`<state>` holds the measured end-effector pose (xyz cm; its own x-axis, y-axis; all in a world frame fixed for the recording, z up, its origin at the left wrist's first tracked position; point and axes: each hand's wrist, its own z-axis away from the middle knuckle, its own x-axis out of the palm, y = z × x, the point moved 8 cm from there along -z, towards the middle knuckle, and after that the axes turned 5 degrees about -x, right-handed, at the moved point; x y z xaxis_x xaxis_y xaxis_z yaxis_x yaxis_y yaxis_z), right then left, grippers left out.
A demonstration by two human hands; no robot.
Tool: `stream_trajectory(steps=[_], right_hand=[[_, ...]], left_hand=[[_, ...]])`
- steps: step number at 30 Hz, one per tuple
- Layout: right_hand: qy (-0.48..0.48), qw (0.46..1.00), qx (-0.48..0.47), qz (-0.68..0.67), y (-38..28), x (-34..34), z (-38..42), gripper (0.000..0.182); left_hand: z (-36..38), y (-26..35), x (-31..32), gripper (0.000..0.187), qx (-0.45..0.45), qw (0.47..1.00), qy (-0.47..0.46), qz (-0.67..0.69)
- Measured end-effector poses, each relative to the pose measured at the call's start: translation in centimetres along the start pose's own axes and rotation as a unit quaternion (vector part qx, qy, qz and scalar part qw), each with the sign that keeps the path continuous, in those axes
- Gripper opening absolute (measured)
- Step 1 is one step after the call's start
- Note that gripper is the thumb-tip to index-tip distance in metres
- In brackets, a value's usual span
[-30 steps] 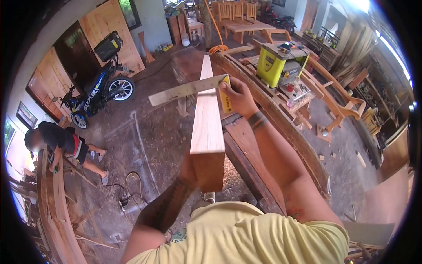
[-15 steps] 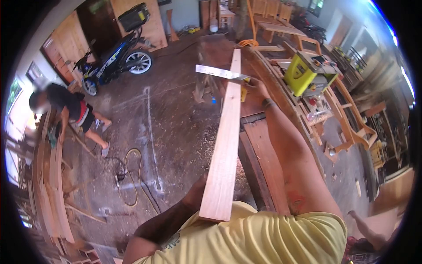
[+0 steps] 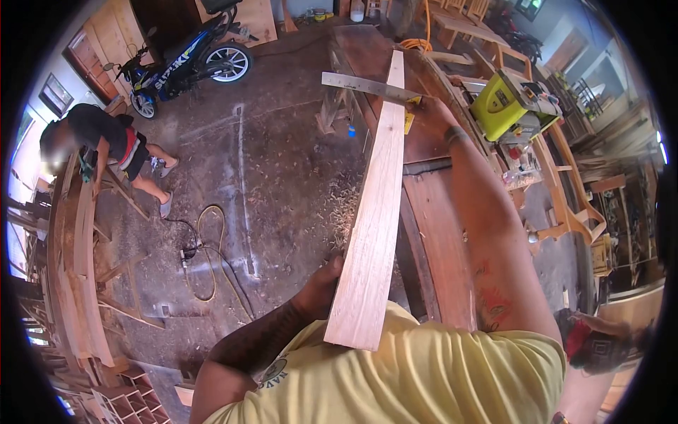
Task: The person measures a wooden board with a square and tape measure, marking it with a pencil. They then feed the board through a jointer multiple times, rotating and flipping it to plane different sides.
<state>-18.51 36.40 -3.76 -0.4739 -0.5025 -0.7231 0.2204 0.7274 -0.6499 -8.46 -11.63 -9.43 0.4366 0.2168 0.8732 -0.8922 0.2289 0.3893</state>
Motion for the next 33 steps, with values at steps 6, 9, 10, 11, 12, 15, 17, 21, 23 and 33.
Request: stream_trajectory(steps=[6,9,10,11,12,15,17,21,23,33], right_hand=[[-0.008,1.000,-0.008,-0.024,1.5,0.7,-1.0,0.031],[-0.031,0.999,0.018,0.007,1.6,0.6,-1.0,0.033],[-0.040,0.999,0.031,0.018,1.5,0.5,-1.0,0.036],[-0.041,0.998,0.042,0.005,1.4,0.5,-0.8,0.036],[-0.043,0.998,0.052,-0.008,1.3,0.5,-0.7,0.036],[-0.043,0.998,0.052,-0.016,0.8,0.6,-0.3,0.035],[-0.048,0.996,0.063,-0.027,0.8,0.9,-0.3,0.033],[-0.022,0.989,0.091,-0.113,1.1,1.6,0.2,0.028],[0.010,0.984,0.105,-0.145,0.9,1.7,0.1,0.026],[0.013,0.992,0.059,-0.111,0.6,2.0,1.3,0.029]], left_hand=[[0.2,1.4,0.9,0.062,0.035,0.999,0.007,-0.016],[0.4,2.2,1.6,0.058,0.048,0.999,-0.002,-0.015],[0.5,2.4,1.8,0.056,0.047,0.999,-0.011,-0.012],[0.5,2.3,1.5,0.056,0.044,0.999,-0.002,-0.013],[0.5,2.1,1.1,0.057,0.041,0.999,0.006,-0.015],[0.7,1.9,0.5,0.058,0.037,0.999,0.030,-0.019],[0.9,1.8,0.1,0.059,0.034,0.999,0.035,-0.020],[1.1,1.5,0.1,0.065,0.007,1.000,0.009,0.015],[0.9,1.5,0.2,0.068,-0.005,0.999,-0.012,0.042],[0.4,1.1,-1.4,0.075,0.003,1.000,-0.017,0.011]])
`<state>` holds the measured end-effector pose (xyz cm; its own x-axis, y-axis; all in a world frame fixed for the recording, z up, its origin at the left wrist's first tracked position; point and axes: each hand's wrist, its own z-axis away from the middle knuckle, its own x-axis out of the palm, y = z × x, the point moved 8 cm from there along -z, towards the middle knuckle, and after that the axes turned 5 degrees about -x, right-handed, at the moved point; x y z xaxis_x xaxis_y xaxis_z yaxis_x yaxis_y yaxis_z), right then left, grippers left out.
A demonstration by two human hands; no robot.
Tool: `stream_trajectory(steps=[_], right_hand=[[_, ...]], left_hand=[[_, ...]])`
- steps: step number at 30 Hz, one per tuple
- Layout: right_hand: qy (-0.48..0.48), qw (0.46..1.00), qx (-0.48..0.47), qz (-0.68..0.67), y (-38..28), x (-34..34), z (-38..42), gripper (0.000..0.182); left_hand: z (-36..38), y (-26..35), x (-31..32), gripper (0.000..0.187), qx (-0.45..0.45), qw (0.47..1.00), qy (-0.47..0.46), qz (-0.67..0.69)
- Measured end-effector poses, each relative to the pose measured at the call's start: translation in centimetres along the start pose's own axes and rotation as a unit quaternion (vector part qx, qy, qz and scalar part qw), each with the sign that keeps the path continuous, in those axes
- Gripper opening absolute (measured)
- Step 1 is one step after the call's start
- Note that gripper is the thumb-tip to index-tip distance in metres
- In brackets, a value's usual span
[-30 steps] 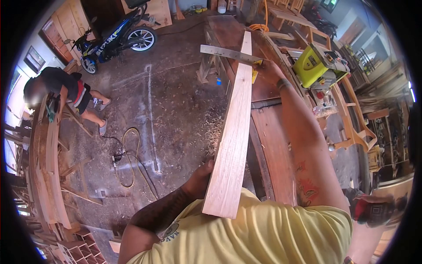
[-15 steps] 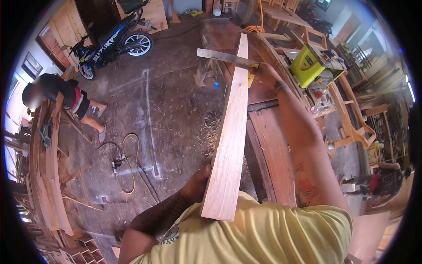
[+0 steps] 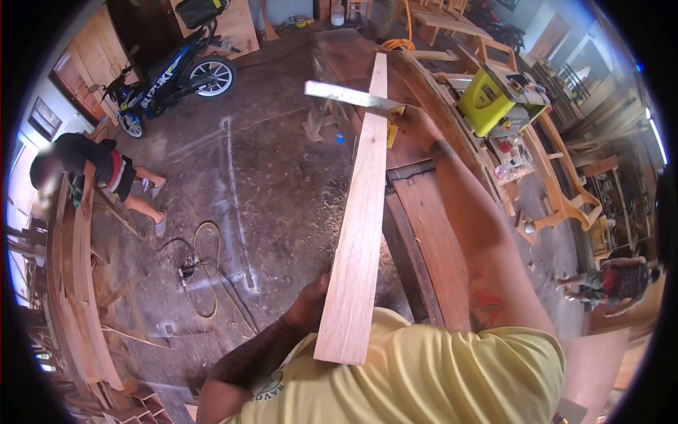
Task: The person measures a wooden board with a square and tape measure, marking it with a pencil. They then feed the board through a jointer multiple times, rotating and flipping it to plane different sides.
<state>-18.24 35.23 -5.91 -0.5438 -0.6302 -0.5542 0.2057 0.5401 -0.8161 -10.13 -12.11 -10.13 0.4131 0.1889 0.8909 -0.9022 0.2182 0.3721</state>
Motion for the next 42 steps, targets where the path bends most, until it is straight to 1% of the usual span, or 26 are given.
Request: stream_trajectory(steps=[1,5,6,9,10,14,16,18,23,26,28,32,40,42], right_hand=[[-0.003,1.000,-0.008,-0.010,-0.9,0.3,1.4,0.029],[-0.016,0.995,-0.055,-0.088,-3.5,0.8,6.1,0.032],[-0.028,0.992,-0.048,-0.115,-3.7,1.2,7.3,0.033],[-0.037,0.995,-0.016,-0.088,-6.5,1.1,10.2,0.032],[-0.033,0.995,-0.045,-0.084,-7.5,0.9,10.7,0.033],[-0.030,0.994,-0.067,-0.076,-7.7,0.6,11.0,0.031],[-0.027,0.992,-0.079,-0.091,-8.3,0.6,11.2,0.030],[-0.024,0.993,-0.085,-0.078,-9.0,0.3,11.4,0.029],[-0.030,0.997,-0.067,-0.032,-8.8,0.2,11.1,0.027],[-0.026,0.996,-0.078,-0.033,-9.3,-0.1,11.2,0.028],[-0.025,0.994,-0.099,-0.037,-9.2,-0.1,11.0,0.028],[-0.033,0.995,-0.091,-0.032,-8.8,-0.2,10.6,0.027],[-0.035,0.995,-0.079,-0.043,-8.2,-0.1,10.2,0.027],[-0.035,0.996,-0.074,-0.028,-8.3,-0.2,10.2,0.027]], left_hand=[[0.0,-0.2,-0.1,0.075,-0.008,1.000,0.007,0.010],[-0.5,-0.2,-0.4,0.076,-0.005,0.999,0.021,-0.024],[-0.8,-0.3,-0.9,0.076,-0.007,0.999,0.024,-0.037],[-0.9,-0.6,-1.4,0.079,-0.009,0.996,0.047,-0.070],[-1.0,-0.6,-1.4,0.077,-0.011,0.997,0.049,-0.066],[-1.0,-1.0,-0.5,0.064,-0.024,0.999,0.042,-0.024],[-1.0,-0.9,-0.1,0.063,-0.027,0.998,0.042,-0.030],[-1.1,-0.9,-0.1,0.063,-0.028,0.998,0.036,-0.031],[-1.3,-2.1,-2.9,0.082,-0.021,1.000,-0.002,0.022],[-1.5,-1.9,-2.2,0.084,-0.014,1.000,-0.014,0.021],[-1.4,-1.6,-1.4,0.084,-0.014,1.000,-0.001,-0.006],[-1.7,-1.1,-0.2,0.082,-0.023,0.998,0.019,-0.051],[-1.9,-0.8,-0.5,0.081,-0.019,0.998,0.024,-0.060],[-1.9,-0.5,0.1,0.080,-0.017,0.997,0.029,-0.063]])
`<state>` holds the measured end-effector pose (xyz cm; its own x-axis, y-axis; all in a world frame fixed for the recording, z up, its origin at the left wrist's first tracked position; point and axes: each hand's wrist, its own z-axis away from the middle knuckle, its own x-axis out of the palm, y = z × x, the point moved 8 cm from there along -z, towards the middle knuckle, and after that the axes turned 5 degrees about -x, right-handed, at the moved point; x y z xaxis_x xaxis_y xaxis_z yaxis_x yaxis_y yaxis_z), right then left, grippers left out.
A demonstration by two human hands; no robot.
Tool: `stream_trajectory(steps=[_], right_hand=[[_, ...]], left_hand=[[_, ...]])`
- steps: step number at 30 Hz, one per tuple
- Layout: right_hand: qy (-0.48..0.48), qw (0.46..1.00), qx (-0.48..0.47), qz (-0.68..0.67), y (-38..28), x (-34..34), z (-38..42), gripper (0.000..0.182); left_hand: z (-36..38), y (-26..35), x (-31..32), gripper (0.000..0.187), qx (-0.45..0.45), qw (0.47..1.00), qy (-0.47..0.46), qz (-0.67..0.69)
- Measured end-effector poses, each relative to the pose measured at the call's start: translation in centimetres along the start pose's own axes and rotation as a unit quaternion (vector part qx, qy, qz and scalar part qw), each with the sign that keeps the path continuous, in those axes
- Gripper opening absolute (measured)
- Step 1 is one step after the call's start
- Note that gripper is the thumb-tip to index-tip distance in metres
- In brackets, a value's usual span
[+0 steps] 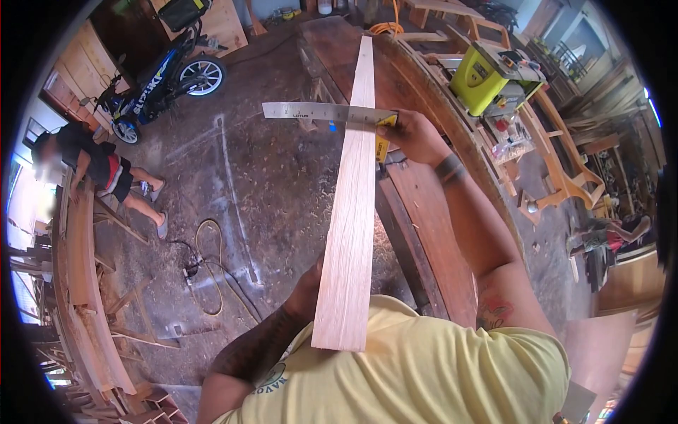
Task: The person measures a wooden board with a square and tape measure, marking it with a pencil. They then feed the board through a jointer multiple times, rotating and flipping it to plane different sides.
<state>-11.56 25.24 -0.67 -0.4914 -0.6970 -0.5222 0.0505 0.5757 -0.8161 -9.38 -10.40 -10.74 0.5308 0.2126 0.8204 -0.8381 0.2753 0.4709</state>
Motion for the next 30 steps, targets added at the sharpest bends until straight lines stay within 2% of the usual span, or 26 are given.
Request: stream_trajectory(steps=[18,22,30], right_hand=[[0.003,1.000,0.004,-0.023,0.8,-0.2,-0.3,0.028],[0.001,1.000,-0.009,-0.011,0.9,-0.3,-0.5,0.028],[-0.003,0.999,0.026,-0.034,0.8,-0.3,-0.3,0.028]], left_hand=[[-0.3,0.9,0.7,0.066,0.007,1.000,-0.010,-0.022],[-0.3,0.9,0.9,0.071,0.008,1.000,-0.002,-0.023],[-0.7,0.7,0.9,0.083,0.005,1.000,-0.004,0.001]])
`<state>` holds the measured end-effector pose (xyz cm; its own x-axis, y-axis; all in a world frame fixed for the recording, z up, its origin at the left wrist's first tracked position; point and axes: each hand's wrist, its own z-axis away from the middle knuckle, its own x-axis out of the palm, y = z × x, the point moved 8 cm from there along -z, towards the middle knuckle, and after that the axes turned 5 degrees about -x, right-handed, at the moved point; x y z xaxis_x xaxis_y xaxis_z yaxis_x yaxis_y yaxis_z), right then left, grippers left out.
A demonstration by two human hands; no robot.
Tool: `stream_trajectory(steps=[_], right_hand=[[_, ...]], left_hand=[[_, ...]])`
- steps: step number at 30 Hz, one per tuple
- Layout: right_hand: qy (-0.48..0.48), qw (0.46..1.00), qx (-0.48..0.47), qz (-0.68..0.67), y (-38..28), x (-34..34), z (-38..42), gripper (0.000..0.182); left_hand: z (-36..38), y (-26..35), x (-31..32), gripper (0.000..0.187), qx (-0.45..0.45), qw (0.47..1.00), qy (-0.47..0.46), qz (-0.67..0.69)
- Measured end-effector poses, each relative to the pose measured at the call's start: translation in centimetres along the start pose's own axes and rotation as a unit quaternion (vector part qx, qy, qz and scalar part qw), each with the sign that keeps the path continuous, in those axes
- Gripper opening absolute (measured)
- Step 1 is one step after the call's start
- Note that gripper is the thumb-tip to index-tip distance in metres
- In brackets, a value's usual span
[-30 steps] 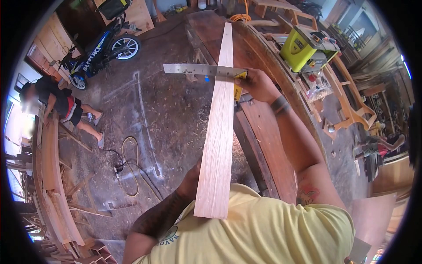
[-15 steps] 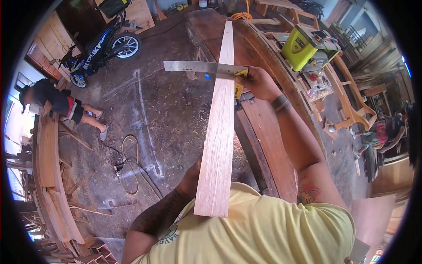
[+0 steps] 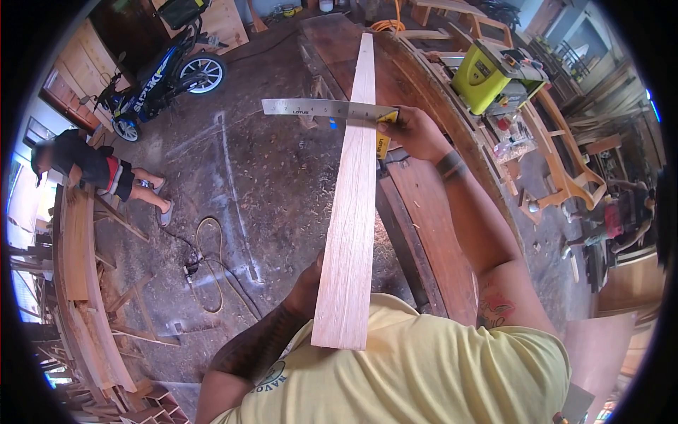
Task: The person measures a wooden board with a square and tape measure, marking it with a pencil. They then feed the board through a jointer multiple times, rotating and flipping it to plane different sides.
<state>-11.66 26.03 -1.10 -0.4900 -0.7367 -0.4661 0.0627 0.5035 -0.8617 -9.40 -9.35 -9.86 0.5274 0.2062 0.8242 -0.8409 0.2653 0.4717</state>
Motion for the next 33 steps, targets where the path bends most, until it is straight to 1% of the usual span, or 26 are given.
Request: stream_trajectory(steps=[1,4,8,12,16,19,22,27,28,29,30,31,32,33], right_hand=[[0.000,1.000,0.005,-0.003,0.1,0.0,0.0,0.028],[0.005,0.999,-0.031,0.028,-0.2,-0.3,-0.1,0.028],[0.005,0.999,-0.025,0.040,-0.4,-0.3,0.0,0.028],[0.002,0.999,-0.022,0.048,-0.9,-0.3,0.1,0.028],[-0.001,1.000,-0.001,0.027,-0.5,-0.3,0.0,0.028],[0.001,0.997,-0.046,0.054,-0.4,-0.3,-0.3,0.029],[0.002,0.999,-0.018,0.028,0.1,-0.2,-0.1,0.030],[0.000,0.999,-0.033,0.017,0.3,-0.1,-0.4,0.029],[-0.001,0.999,-0.032,0.012,0.3,-0.2,-0.3,0.029],[-0.014,0.999,-0.030,0.034,0.3,0.0,-0.2,0.029],[-0.020,0.998,-0.026,0.059,-0.6,0.1,-0.3,0.029],[-0.018,0.996,-0.018,0.086,-1.2,-0.3,-0.3,0.029],[0.009,0.993,-0.054,0.103,-1.3,-0.4,-0.2,0.028],[0.039,0.988,-0.083,0.126,-1.2,-0.7,0.0,0.027]], left_hand=[[0.0,0.0,-0.1,0.084,-0.001,1.000,0.003,-0.001],[0.0,-0.1,-0.2,0.086,-0.009,1.000,0.013,-0.004],[0.1,-0.1,-0.3,0.088,-0.013,1.000,0.026,-0.011],[0.0,-0.3,-0.4,0.087,-0.003,1.000,0.015,0.003],[0.0,-0.1,-0.1,0.085,-0.004,1.000,0.010,0.002],[0.0,-0.2,-0.3,0.083,-0.013,1.000,0.019,-0.002],[0.1,-0.2,-0.2,0.081,-0.009,1.000,0.017,-0.002],[0.1,0.1,0.1,0.076,-0.006,1.000,0.017,0.003],[0.2,-0.5,-0.6,0.075,-0.013,0.999,0.018,0.024],[0.2,-1.1,-1.4,0.074,-0.021,0.999,0.018,0.044],[0.2,-3.0,-4.1,0.072,-0.039,0.996,0.012,0.075],[0.5,-2.6,-3.2,0.069,-0.073,0.986,-0.013,0.149],[0.7,-2.1,-2.2,0.066,-0.109,0.969,-0.032,0.221],[1.1,-1.8,-1.9,0.073,-0.133,0.961,-0.050,0.237]])
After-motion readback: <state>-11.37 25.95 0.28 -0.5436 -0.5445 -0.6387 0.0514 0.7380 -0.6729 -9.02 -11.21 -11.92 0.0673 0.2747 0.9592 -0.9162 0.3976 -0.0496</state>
